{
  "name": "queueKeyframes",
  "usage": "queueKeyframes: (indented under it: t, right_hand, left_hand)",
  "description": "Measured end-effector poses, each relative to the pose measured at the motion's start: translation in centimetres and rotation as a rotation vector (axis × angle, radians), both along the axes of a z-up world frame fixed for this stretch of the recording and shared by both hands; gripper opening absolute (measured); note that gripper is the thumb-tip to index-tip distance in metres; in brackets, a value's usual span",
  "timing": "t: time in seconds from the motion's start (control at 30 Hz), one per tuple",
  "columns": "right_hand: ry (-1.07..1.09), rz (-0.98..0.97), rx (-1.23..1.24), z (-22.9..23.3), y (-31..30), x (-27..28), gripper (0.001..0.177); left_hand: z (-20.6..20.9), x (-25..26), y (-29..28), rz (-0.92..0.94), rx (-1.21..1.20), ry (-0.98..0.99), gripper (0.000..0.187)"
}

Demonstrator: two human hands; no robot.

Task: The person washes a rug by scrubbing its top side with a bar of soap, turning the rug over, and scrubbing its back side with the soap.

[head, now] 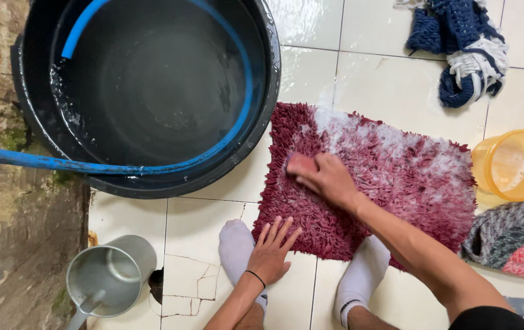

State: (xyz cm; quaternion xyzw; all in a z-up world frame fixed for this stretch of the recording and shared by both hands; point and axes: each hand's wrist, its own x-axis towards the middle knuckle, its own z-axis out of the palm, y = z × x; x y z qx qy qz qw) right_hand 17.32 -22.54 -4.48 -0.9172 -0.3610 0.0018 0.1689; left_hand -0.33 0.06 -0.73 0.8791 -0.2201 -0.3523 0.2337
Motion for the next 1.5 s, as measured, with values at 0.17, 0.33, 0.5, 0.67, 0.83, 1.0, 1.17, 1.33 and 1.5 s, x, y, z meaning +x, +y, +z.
queueKeyframes:
  t: [0.17, 0.33, 0.5, 0.67, 0.83, 1.0, 1.17, 1.33, 1.5]
  right_hand:
    - [0.13, 0.236, 0.158, 1.6, 1.2, -5.1, 0.035]
    - [-0.019, -0.188, 0.03, -1.4, -1.8, 5.0, 0.039]
    - [-0.12, -0.305, -0.006, -2.1, -1.9, 4.8, 0.046]
    - [-0.024, 0.003, 0.129, -1.1, -1.3, -1.7, 0.046]
    - [0.076, 0.159, 0.202, -1.3, -1.4, -4.9, 0.038]
    - [-0.016, -0.016, 0.042, -2.0, -2.0, 2.2, 0.042]
    - [-0.032, -0.048, 0.181, 0.1, -0.9, -0.3, 0.041]
    - [0.178, 0.255, 0.241, 0.6, -0.3, -5.2, 0.031]
    - [0.053, 0.014, 0.008, -1.3, -1.2, 2.5, 0.042]
  left_hand:
    - [-0.1, 0.0, 0.0, 0.0, 0.004, 0.044, 0.09]
    - [0.3, 0.3, -0.3, 0.003, -0.008, -0.012, 0.093]
    - [0.7, 0.4, -0.2, 0.02, -0.019, -0.011, 0.092]
    - [0.3, -0.2, 0.0, 0.038, -0.056, -0.095, 0.093]
    - [0.3, 0.1, 0.0, 0.033, -0.065, -0.075, 0.094]
    - [0.5, 0.3, -0.4, 0.036, -0.033, -0.052, 0.096]
    - [0.2, 0.3, -0.5, 0.046, -0.044, -0.085, 0.094]
    - [-0.6, 0.0, -0.3, 0.009, 0.029, 0.01, 0.086]
    - [-0.1, 0.0, -0.3, 0.021, -0.026, -0.067, 0.094]
